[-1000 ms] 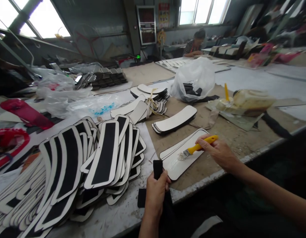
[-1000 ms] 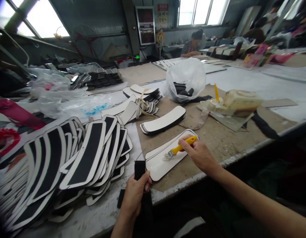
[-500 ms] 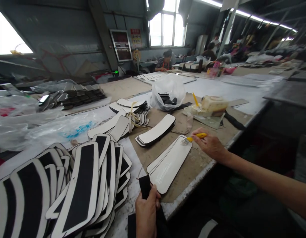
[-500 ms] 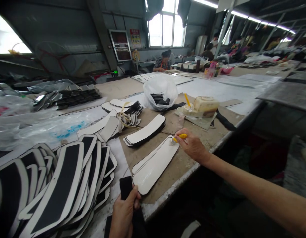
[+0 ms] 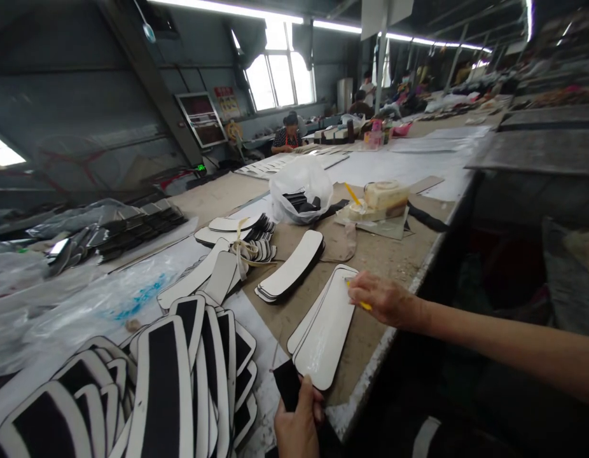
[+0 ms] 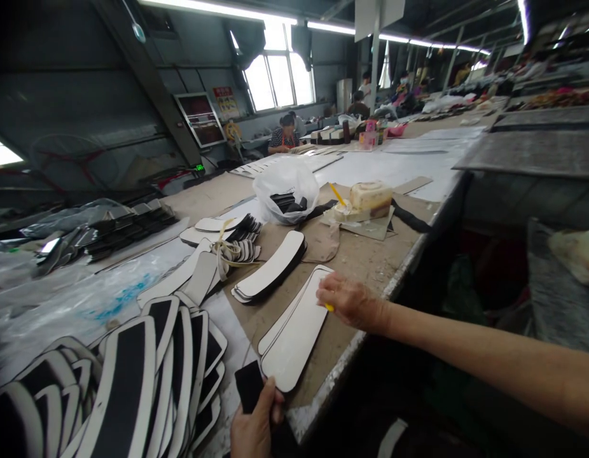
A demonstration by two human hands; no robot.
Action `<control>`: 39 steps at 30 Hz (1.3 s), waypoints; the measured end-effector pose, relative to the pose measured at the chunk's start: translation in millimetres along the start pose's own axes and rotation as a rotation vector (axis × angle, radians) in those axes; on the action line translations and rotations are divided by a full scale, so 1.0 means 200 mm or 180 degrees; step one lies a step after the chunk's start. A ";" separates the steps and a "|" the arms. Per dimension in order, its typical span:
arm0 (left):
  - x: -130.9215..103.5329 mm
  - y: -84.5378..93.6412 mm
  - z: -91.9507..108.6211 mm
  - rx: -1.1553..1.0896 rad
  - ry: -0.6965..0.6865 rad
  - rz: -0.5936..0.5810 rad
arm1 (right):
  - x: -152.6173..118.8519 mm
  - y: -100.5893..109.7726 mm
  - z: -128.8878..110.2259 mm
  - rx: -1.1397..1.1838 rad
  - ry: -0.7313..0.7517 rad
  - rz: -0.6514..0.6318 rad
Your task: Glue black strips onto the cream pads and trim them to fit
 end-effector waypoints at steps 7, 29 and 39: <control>0.00 0.01 -0.02 0.0048 0.0065 -0.0048 | -0.01 0.03 -0.11 -0.0027 0.0339 -0.0085; -0.03 -0.02 0.00 -0.0167 0.0135 -0.0327 | -0.07 -0.11 -0.16 0.3166 -0.1784 0.0365; -0.03 -0.02 0.00 -0.0258 0.0163 -0.0254 | -0.13 -0.03 0.17 0.1868 -0.1799 0.0542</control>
Point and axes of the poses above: each hand's wrist, its own x-axis towards the middle knuckle, its own y-axis out of the back of the hand, z = x × y, the point moved 10 cm from there along x, towards the middle knuckle, and after that the axes turned 10 degrees about -z, right-handed, at the moved point
